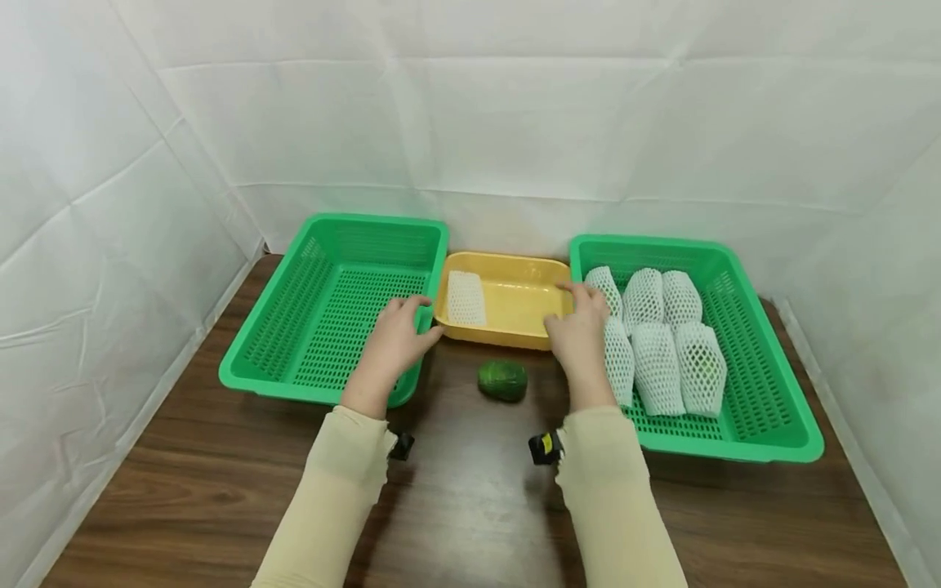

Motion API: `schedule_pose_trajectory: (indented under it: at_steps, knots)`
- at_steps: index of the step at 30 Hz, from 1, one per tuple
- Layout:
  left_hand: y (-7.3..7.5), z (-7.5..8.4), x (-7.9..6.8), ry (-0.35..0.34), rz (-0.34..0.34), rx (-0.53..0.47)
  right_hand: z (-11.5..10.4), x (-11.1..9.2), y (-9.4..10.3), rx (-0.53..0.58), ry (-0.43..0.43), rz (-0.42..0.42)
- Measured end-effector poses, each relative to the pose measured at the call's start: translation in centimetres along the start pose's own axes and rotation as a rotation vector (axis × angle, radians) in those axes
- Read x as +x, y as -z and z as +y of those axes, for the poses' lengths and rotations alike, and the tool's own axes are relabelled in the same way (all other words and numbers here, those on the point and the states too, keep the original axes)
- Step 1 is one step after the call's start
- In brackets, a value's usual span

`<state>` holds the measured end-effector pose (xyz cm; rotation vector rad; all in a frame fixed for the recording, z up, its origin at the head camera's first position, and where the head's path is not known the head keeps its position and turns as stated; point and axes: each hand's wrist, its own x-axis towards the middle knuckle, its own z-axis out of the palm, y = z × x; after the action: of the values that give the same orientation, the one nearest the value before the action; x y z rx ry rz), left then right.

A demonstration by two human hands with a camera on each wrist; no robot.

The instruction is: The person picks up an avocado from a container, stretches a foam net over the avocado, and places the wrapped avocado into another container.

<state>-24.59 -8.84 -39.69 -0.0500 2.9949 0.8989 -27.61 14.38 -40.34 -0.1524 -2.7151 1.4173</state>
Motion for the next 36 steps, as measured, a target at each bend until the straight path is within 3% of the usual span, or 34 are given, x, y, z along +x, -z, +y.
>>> schedule_pose_trajectory:
  at_steps: [4, 8, 12, 18, 22, 26, 27, 29, 31, 34, 36]
  knots:
    - [-1.3, -1.6, 0.4, 0.049, -0.049, -0.088, -2.4, 2.8, -2.5, -0.073, 0.105, -0.168]
    - [-2.2, -2.5, 0.7, 0.067, -0.062, -0.152, -2.9, 4.7, -5.4, -0.177, 0.051, -0.371]
    - [-2.6, -2.9, 0.8, 0.066, -0.053, -0.168, -2.4, 5.6, -7.6, -0.263, -0.009, -0.464]
    - [-2.5, -3.1, 0.7, 0.057, -0.048, -0.152, -2.0, 6.1, -9.2, -0.276, -0.066, -0.501]
    - [-2.4, -3.1, 0.8, 0.049, -0.043, -0.147, -1.6, 7.2, -10.1, -0.279, -0.053, -0.511]
    - [-2.5, -3.1, 0.7, 0.043, -0.048, -0.158, -0.7, 8.4, -11.4, -0.328, -0.103, -0.563]
    - [-2.6, -3.1, 0.7, 0.043, -0.051, -0.160, -0.6, 8.3, -11.5, -0.328, -0.086, -0.576]
    - [-2.5, -3.1, 0.7, 0.046, -0.052, -0.165, 2.1, 10.1, -12.8, -0.305, -0.002, -0.573]
    - [-2.5, -3.1, 0.7, 0.047, -0.050, -0.176, 3.2, 10.8, -13.2, -0.293, 0.018, -0.579]
    - [-2.4, -3.2, 0.8, 0.050, -0.045, -0.188, 1.8, 9.5, -12.0, -0.283, 0.017, -0.510]
    - [-2.3, -3.3, 0.9, 0.056, -0.045, -0.196, -1.1, 7.3, -10.1, -0.272, -0.050, -0.446]
